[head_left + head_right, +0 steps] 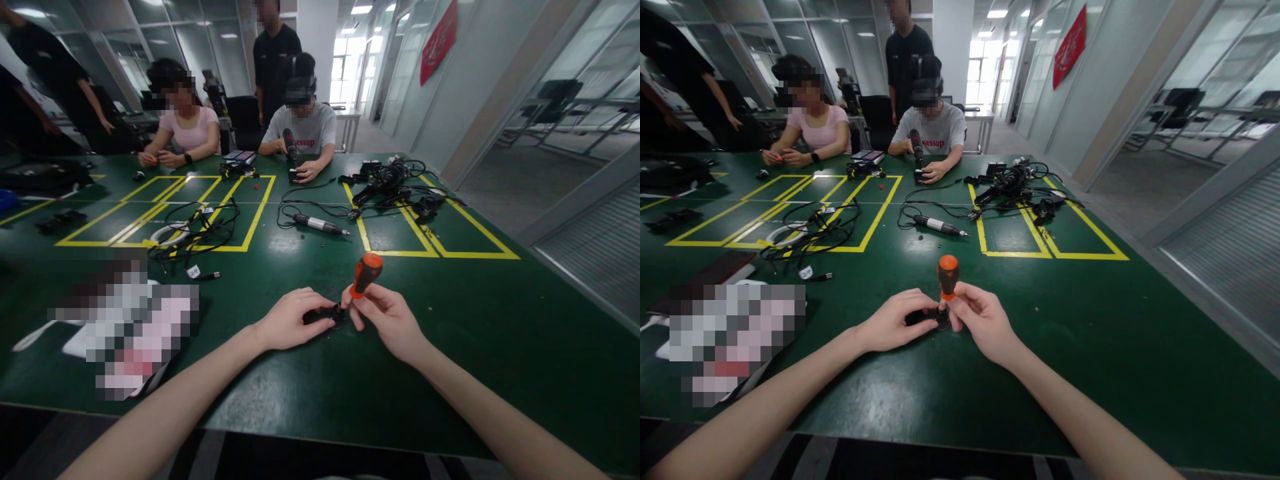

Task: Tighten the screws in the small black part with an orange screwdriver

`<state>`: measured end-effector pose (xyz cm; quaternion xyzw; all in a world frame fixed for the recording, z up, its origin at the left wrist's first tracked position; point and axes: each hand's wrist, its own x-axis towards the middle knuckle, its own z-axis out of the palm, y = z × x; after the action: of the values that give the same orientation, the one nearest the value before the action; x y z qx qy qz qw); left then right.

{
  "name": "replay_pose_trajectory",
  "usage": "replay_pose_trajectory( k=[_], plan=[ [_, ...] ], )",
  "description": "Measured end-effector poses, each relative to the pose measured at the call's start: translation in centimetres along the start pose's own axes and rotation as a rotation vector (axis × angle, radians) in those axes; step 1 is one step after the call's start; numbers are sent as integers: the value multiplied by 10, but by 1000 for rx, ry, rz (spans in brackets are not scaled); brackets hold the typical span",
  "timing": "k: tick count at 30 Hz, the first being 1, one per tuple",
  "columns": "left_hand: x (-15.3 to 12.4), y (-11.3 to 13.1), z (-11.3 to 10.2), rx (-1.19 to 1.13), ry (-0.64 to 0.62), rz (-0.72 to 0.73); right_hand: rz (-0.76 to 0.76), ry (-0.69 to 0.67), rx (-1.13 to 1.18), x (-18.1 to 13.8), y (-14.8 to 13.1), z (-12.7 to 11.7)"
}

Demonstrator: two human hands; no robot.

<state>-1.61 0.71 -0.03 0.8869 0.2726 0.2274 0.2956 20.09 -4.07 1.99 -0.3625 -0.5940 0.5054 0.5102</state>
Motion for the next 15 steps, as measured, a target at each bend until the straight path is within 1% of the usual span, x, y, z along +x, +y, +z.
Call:
replay_pose_trajectory(
  k=[4, 9, 15],
  plan=[
    [0, 0, 0, -10, 6, 6, 2, -6, -8, -1, -2, 1],
    [0, 1, -1, -8, 11, 5, -16, 16, 19, -3, 0, 1],
    [1, 1, -1, -8, -3, -4, -6, -36, -11, -1, 1, 0]
  ],
)
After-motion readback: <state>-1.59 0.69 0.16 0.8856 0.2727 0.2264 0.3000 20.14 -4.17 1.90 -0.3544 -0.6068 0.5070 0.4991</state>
